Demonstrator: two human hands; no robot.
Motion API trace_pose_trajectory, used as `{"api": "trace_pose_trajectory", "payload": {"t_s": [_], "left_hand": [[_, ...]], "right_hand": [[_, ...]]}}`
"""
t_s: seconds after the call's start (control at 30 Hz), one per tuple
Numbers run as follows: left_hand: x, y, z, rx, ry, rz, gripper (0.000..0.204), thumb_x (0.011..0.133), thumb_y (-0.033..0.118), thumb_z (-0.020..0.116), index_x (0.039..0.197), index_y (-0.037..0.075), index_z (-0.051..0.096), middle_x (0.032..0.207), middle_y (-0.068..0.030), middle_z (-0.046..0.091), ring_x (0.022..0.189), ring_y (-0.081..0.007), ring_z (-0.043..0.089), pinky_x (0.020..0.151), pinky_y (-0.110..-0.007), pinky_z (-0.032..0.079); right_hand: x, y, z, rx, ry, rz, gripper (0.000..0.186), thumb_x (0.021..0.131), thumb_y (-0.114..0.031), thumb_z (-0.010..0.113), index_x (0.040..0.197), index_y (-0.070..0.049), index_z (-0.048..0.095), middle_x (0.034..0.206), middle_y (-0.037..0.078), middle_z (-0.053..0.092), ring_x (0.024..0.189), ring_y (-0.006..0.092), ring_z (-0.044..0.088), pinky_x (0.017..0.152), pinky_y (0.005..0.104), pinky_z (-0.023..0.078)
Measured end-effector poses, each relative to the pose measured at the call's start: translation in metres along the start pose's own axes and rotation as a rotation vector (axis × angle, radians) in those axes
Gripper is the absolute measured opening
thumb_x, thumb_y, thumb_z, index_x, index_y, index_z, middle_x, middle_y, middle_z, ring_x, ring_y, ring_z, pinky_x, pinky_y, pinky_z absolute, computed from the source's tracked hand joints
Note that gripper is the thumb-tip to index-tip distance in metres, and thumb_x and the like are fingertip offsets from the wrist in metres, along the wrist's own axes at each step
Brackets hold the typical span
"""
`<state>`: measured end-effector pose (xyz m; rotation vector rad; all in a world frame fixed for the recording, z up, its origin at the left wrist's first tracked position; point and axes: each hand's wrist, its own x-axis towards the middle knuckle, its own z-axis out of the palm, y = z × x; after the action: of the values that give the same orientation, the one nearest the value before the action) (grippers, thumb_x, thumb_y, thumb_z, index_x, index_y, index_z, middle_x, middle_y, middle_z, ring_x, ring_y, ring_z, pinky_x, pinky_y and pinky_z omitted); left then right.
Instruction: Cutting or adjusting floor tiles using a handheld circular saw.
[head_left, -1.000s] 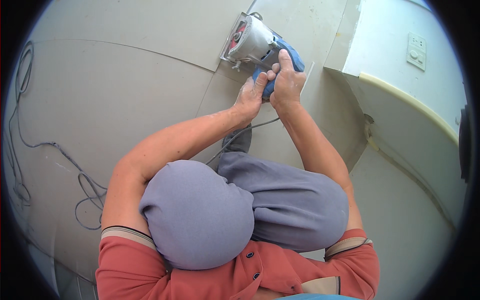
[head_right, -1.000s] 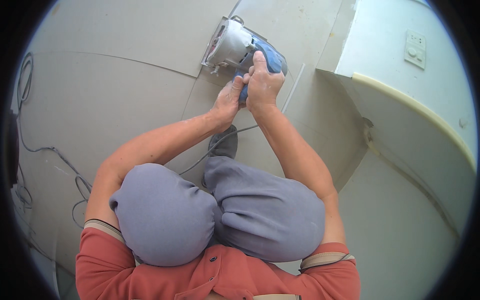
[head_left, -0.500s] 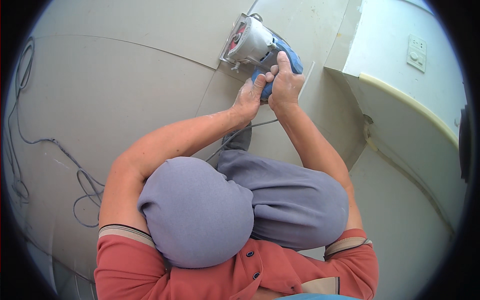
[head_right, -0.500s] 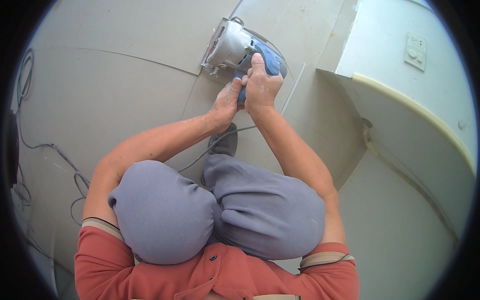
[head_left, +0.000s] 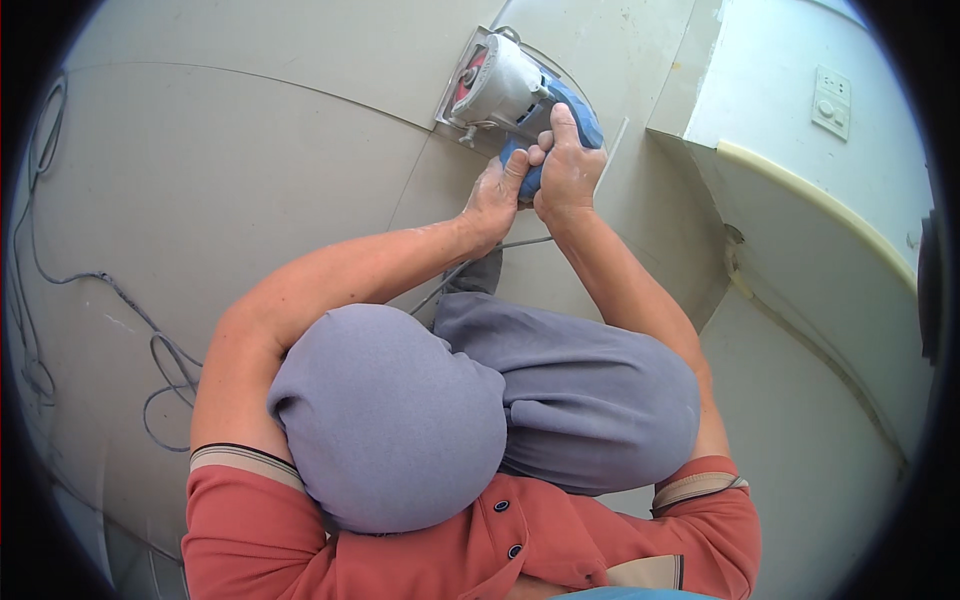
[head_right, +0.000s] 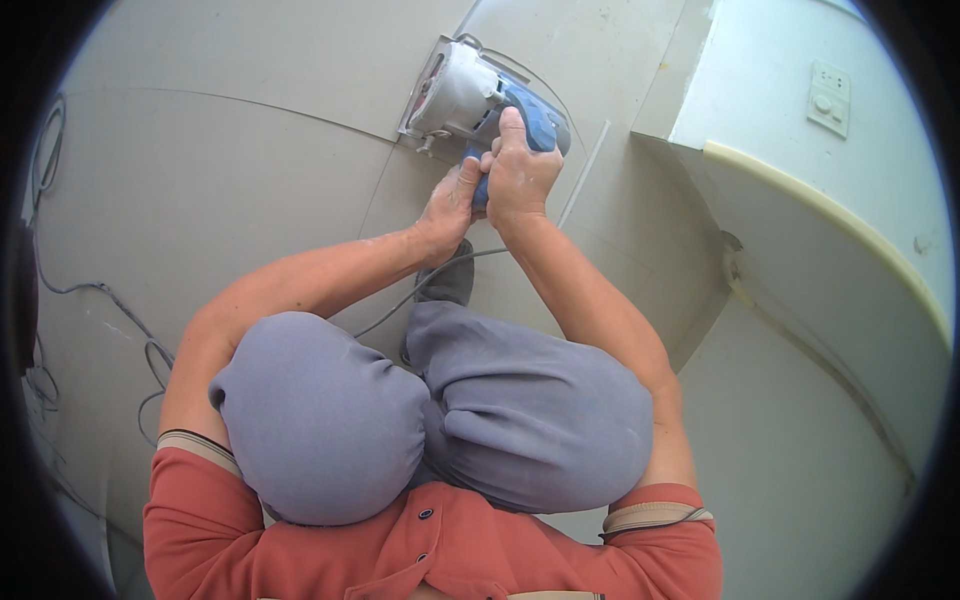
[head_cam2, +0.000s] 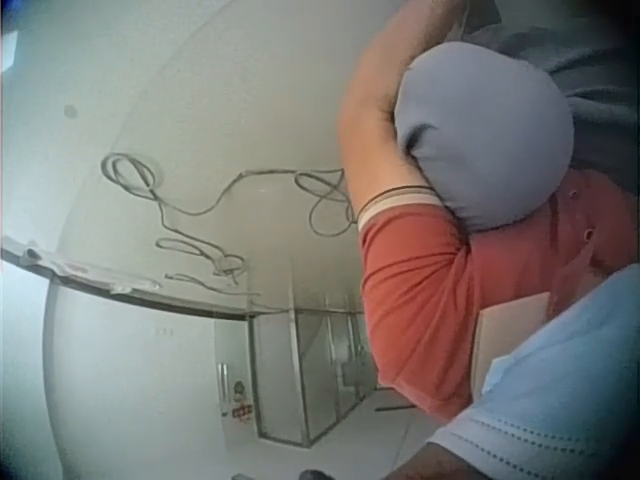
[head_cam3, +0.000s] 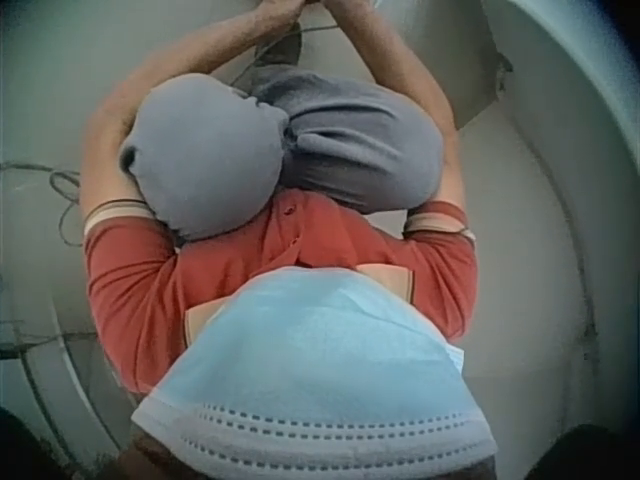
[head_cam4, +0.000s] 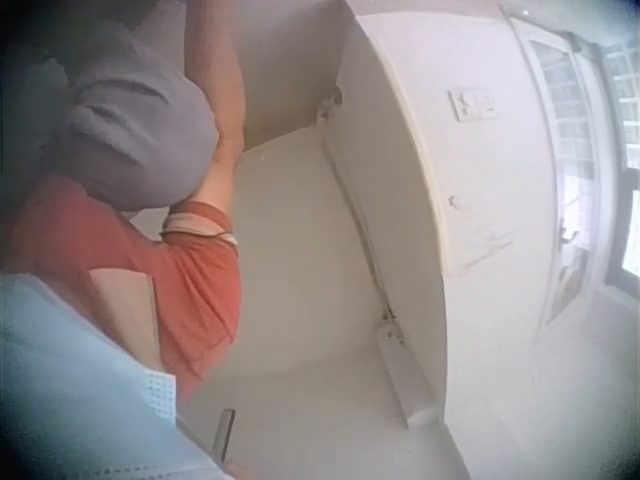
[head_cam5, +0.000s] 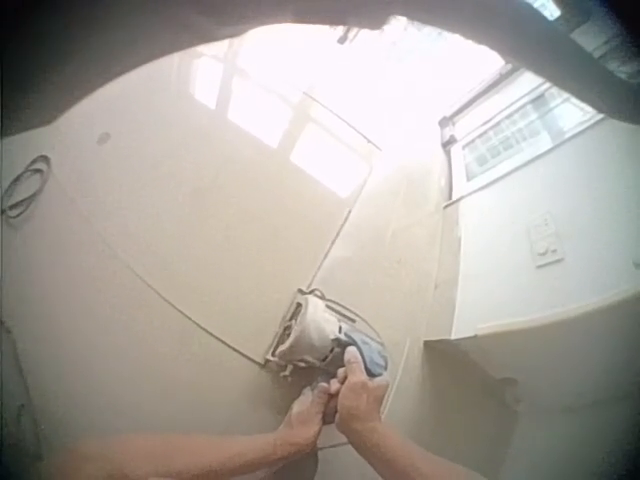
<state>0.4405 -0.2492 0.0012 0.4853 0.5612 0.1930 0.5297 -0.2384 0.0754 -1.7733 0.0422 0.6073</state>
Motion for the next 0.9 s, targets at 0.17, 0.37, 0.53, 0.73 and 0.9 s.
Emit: {"api": "trace_pose_trajectory", "payload": {"t_s": [0.17,0.37,0.53,0.73,0.9], "left_hand": [[-0.003,0.006,0.006,-0.019,0.014,-0.014,0.068,0.098,0.066,0.040,0.136,0.010,0.047,0.126,-0.0065,0.056,0.116,-0.0166,0.056,0.099,-0.038,0.050],[-0.007,0.012,0.011,-0.005,0.019,-0.018,0.067,0.098,0.067,0.040,0.134,0.010,0.047,0.122,-0.0059,0.056,0.112,-0.0160,0.057,0.097,-0.037,0.051],[-0.007,0.015,0.014,0.032,0.051,-0.031,0.067,0.099,0.067,0.039,0.133,0.010,0.047,0.119,-0.0049,0.056,0.108,-0.0151,0.057,0.095,-0.036,0.051],[-0.008,0.014,0.013,0.051,0.066,-0.039,0.065,0.099,0.067,0.039,0.133,0.012,0.048,0.117,-0.0034,0.056,0.105,-0.0136,0.056,0.091,-0.034,0.051],[-0.009,0.020,0.015,0.066,0.054,-0.070,0.065,0.100,0.066,0.038,0.133,0.011,0.048,0.119,-0.0042,0.056,0.106,-0.0147,0.057,0.093,-0.036,0.052]], "right_hand": [[0.003,-0.003,0.000,-0.008,-0.017,0.000,0.019,0.098,-0.017,0.064,0.085,-0.007,0.056,0.064,0.001,0.050,0.050,0.0110,0.047,0.046,0.0283,0.042],[-0.002,-0.009,-0.001,0.003,-0.003,0.027,0.019,0.098,-0.017,0.064,0.085,-0.007,0.056,0.064,0.001,0.050,0.050,0.0108,0.047,0.045,0.0283,0.042],[-0.002,-0.018,0.000,0.012,0.000,0.036,0.019,0.098,-0.017,0.064,0.084,-0.007,0.055,0.064,0.001,0.050,0.050,0.0110,0.047,0.045,0.0287,0.042],[-0.005,-0.019,0.002,0.020,0.022,0.053,0.019,0.098,-0.016,0.063,0.084,-0.006,0.055,0.064,0.001,0.050,0.050,0.0112,0.047,0.045,0.0287,0.042],[-0.004,-0.023,0.000,0.012,0.018,0.051,0.021,0.098,-0.017,0.063,0.083,-0.006,0.055,0.063,0.001,0.050,0.049,0.0114,0.047,0.045,0.0286,0.041]]}}
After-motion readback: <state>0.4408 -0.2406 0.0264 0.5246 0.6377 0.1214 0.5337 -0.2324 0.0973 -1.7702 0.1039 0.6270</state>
